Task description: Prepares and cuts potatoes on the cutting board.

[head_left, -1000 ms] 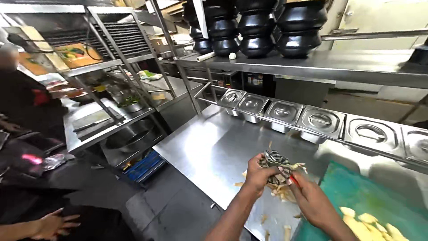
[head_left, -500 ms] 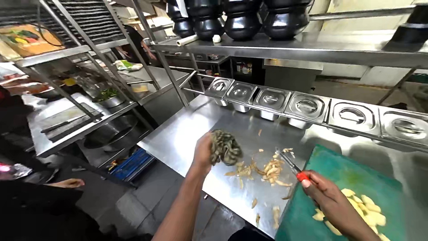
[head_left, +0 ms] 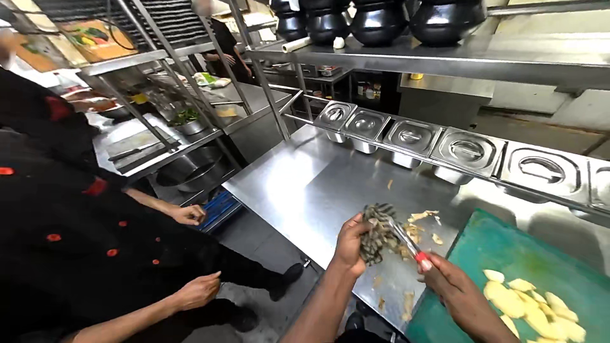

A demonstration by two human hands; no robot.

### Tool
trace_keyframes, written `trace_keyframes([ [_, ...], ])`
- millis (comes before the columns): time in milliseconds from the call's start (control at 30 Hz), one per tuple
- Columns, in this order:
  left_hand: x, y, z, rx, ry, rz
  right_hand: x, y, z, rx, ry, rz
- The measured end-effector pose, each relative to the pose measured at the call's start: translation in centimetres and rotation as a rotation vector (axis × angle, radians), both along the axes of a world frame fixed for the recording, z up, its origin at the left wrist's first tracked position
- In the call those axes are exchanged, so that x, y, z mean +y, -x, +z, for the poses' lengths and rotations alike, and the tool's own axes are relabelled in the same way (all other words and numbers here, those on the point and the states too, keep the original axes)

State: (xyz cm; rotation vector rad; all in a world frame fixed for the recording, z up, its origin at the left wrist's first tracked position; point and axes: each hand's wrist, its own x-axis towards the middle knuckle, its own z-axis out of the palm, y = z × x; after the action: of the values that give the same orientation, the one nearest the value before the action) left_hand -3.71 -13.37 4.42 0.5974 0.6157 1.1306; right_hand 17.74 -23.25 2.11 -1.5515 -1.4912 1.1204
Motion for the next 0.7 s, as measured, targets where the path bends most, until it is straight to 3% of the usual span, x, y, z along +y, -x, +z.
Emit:
trace_keyframes([
  [67, 1.0, 1.3, 0.4, 0.001, 0.001, 0.108, -1.9, -1.5, -1.0, 0.065, -0.007, -0.048],
  [133, 1.4, 2.1, 0.9, 0.020, 0.000, 0.121, -2.8, -1.5, 0.3, 0.071, -0.199, -0.127],
  [233, -0.5, 1.7, 1.1, -0.047, 0.030, -0.068, -1.0, 0.4, 2.3, -0.284, -0.577, -0.175],
  [300, -1.6, 1.0, 1.6, -0.154, 0.069, -0.188, 1.0, 1.7, 2.2, -0.510, -0.721, -0.203],
  [433, -2.1, 0.9, 2.5, -0.113, 0.090, -0.198, 1.6, 1.5, 2.5, -0.688, -0.780, -0.113],
  [633, -1.9, 2.5, 2.8, 0.079, -0.004, -0.333, 0.7, 0.3, 2.4, -0.729, -0.865, -0.043],
  [700, -3.0, 1.7, 4.6, 0.182, 0.077, -0.220, 0.5, 0.2, 2.0, -0.722, -0.865, -0.033],
])
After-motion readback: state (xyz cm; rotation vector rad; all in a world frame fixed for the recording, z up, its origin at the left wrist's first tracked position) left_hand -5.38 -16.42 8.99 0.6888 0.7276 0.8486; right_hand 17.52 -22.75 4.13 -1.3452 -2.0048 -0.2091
